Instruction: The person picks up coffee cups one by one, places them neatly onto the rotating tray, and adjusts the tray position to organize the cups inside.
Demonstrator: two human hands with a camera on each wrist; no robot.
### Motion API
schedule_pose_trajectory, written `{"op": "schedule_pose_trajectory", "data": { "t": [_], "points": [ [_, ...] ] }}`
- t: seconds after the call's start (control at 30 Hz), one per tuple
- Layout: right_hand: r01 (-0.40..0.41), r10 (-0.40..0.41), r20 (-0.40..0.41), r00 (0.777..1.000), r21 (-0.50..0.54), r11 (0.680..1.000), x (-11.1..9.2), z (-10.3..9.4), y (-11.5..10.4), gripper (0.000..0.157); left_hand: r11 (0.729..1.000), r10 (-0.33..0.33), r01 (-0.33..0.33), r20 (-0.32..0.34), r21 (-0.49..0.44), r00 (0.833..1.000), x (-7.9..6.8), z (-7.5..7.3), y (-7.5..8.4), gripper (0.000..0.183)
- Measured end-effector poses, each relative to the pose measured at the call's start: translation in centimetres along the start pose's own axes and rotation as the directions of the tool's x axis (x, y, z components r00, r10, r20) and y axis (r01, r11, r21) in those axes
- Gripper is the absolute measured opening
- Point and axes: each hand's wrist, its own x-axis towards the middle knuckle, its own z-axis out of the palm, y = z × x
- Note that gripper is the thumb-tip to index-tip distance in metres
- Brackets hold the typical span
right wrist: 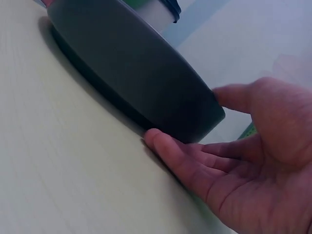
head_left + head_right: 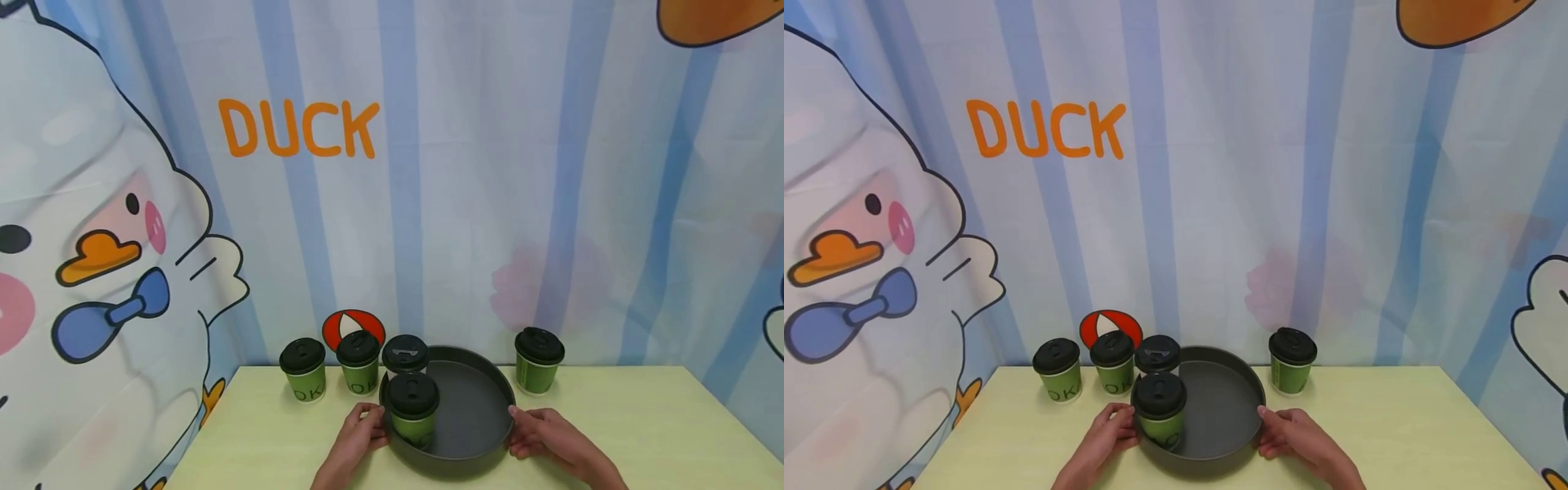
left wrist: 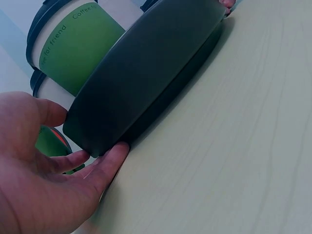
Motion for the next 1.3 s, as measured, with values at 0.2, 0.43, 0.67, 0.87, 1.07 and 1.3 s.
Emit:
{"op": "schedule_pose_trajectory", "data": {
  "t": [0.2,0.43,0.67,0.87,1.07,1.3],
  "points": [
    [0.014,-0.036,-0.283,0.958,-0.079,0.997,0.8,1.5,0.6,0.059,1.0,0.0,0.0,0.003,0.002,1.0,0.0,0.1,0.0,0.042],
    [0.008,-0.033,-0.298,0.954,-0.085,0.996,0.8,2.0,0.6,0.058,1.0,0.006,-0.006,-0.006,-0.006,1.0,0.0,0.1,-0.1,0.042],
    [-0.012,0.008,-0.116,0.993,-0.034,0.999,0.1,1.1,0.2,0.051,1.0,-0.008,0.008,-0.004,0.003,1.0,0.3,0.0,-0.3,0.041],
    [-0.01,0.005,-0.176,0.984,-0.029,1.0,0.4,1.2,0.3,0.06,1.0,-0.008,0.008,0.001,0.002,1.0,0.5,0.0,-0.4,0.041],
    [-0.012,0.0,-0.226,0.974,-0.049,0.999,0.7,1.4,0.4,0.057,1.0,0.009,-0.009,0.0,-0.003,1.0,0.2,0.0,-0.1,0.04],
    [0.018,-0.019,-0.055,0.998,-0.015,1.0,0.1,0.7,0.1,0.045,1.0,0.014,-0.014,0.006,-0.001,1.0,0.0,0.0,-0.1,0.038]
  ]
}}
